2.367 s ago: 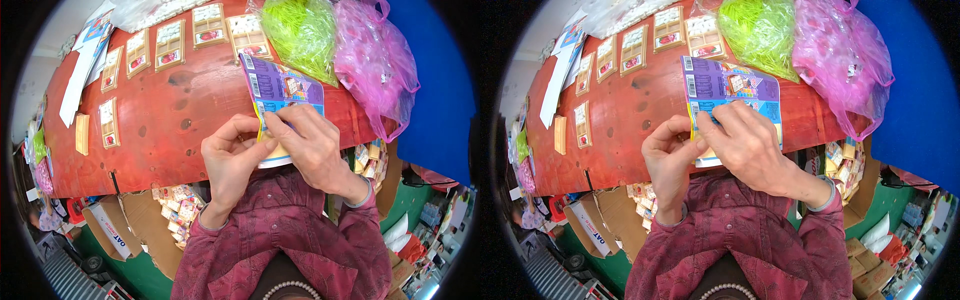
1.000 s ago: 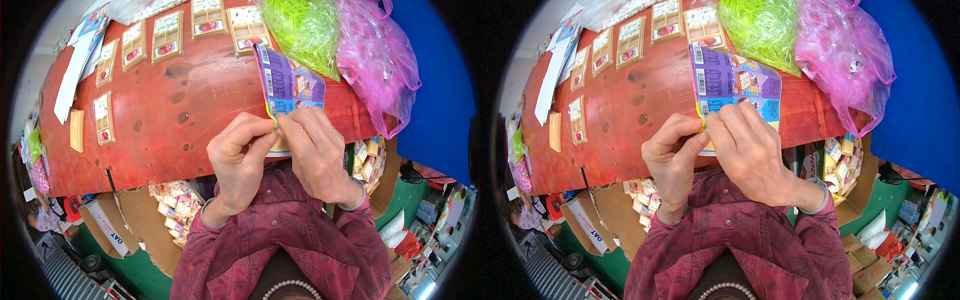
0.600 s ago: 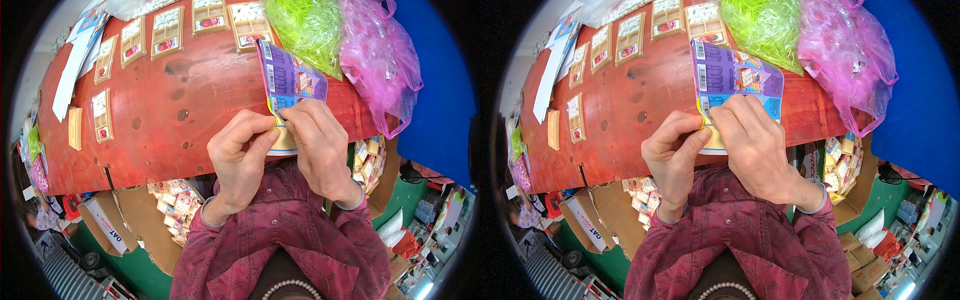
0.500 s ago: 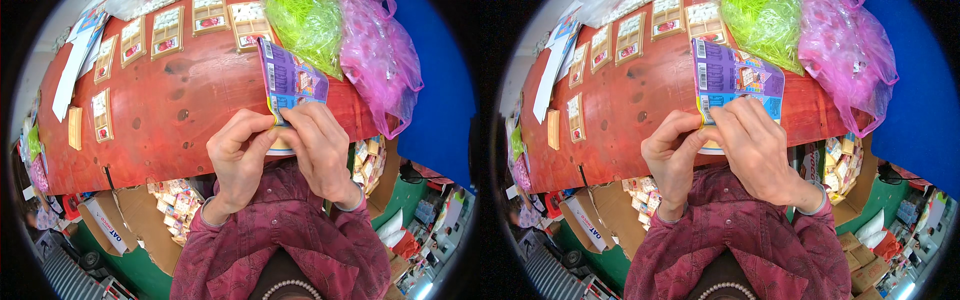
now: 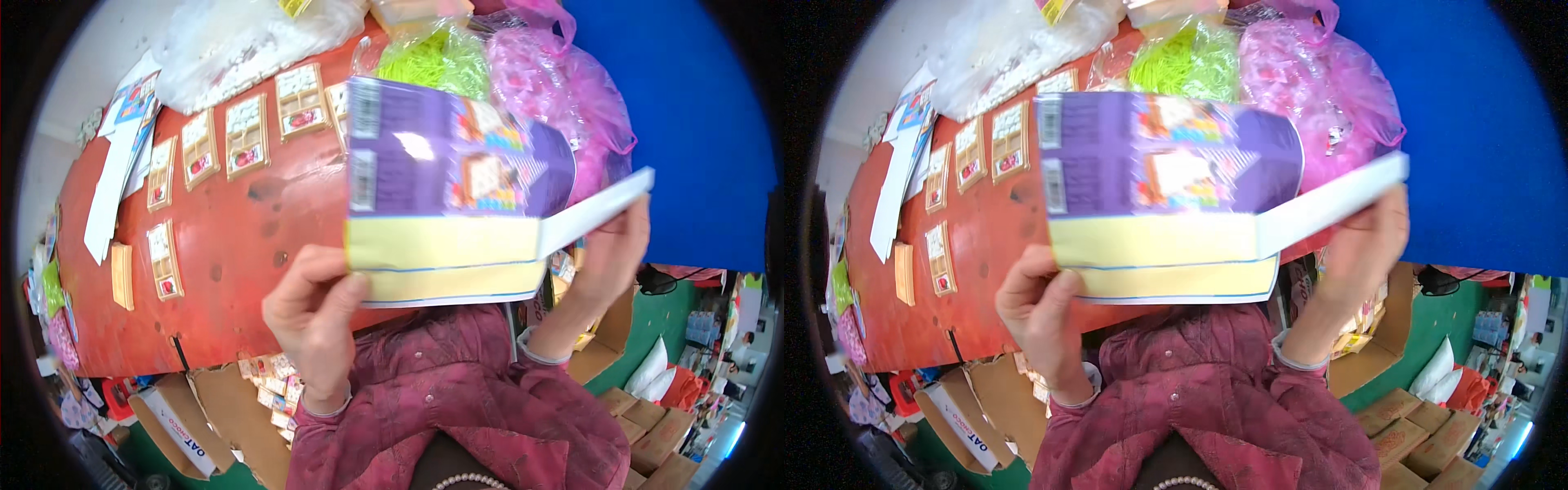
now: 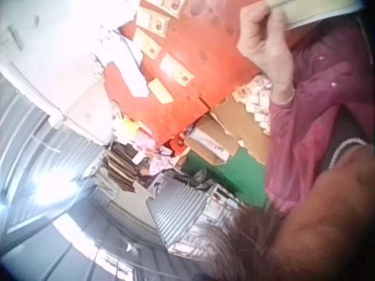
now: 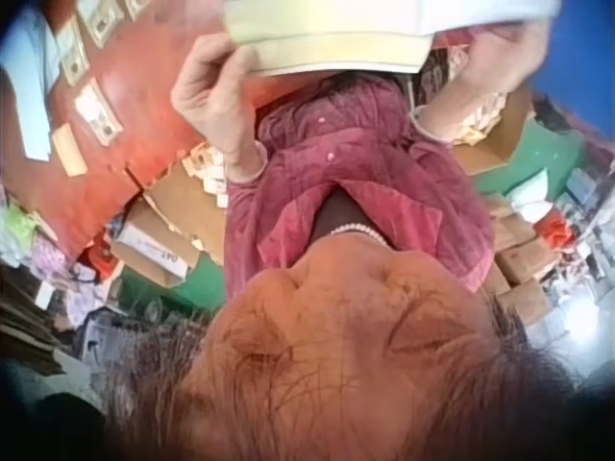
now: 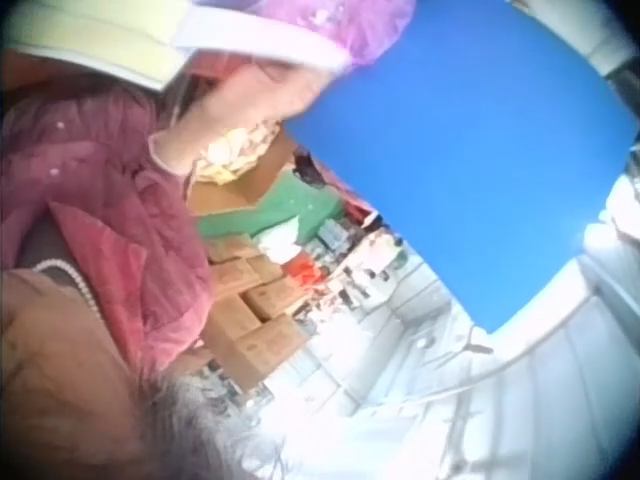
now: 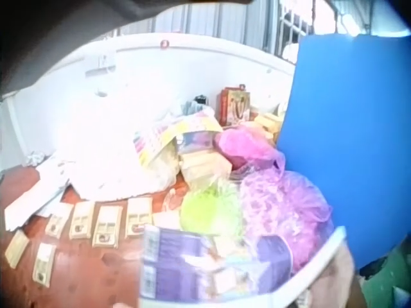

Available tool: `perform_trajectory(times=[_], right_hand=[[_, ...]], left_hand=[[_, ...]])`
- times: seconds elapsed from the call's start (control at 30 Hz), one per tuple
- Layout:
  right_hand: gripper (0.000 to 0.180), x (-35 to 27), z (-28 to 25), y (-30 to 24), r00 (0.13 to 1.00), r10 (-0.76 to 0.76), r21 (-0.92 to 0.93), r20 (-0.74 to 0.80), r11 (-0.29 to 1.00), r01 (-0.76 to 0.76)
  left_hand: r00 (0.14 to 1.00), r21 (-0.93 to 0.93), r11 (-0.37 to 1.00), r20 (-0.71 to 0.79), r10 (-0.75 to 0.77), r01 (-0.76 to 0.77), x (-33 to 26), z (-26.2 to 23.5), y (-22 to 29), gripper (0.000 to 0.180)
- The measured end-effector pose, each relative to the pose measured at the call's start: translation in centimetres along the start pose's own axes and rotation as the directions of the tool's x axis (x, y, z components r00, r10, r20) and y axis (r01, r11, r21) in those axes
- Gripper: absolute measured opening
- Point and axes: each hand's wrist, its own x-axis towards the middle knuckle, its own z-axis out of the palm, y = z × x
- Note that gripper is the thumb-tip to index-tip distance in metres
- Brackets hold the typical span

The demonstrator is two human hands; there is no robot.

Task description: Applying adhesive labels to small plastic trays containing white treats.

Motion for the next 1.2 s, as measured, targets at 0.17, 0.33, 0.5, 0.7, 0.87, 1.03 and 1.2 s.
perform_trajectory(times=[0.17,0.33,0.5,0.7,0.87,1.03,1.2], right_hand=[[0.032,1.7,-10.1,-4.0,0.990,-0.058,0.249,-0.131,0.964,0.090],[0.033,0.7,-11.7,-5.2,0.962,0.052,0.332,-0.267,0.943,0.041],[0.027,-0.1,-12.0,-4.4,0.978,0.206,0.440,-0.039,0.882,-0.168],[0.028,-0.2,-11.7,-2.6,0.968,0.199,0.287,-0.151,0.946,-0.150],[0.027,-0.3,-10.9,-1.1,0.947,0.275,0.289,-0.164,0.932,-0.221],[0.026,-0.4,-8.5,0.1,0.944,0.307,0.265,-0.120,0.926,-0.268],[0.025,-1.5,-4.8,1.1,0.953,0.303,0.182,0.030,0.935,-0.303]], left_hand=[[0.996,-0.177,0.984,0.089,-0.013,0.029,5.0,2.1,0.2,0.013],[0.943,-0.500,0.865,0.309,0.127,0.048,11.7,8.5,-1.3,0.018],[0.936,-0.429,0.903,0.312,0.165,-0.016,16.5,13.0,-4.8,0.024],[0.840,0.634,0.578,0.234,0.489,-0.514,15.9,10.7,-7.0,0.031],[0.814,0.772,0.466,0.111,0.570,-0.432,16.9,-0.3,-7.4,0.022],[0.892,0.794,0.508,0.094,0.442,-0.335,16.5,-5.7,-8.8,0.013],[0.720,0.716,0.218,0.529,0.449,-0.663,16.4,-0.6,-11.8,0.017]])
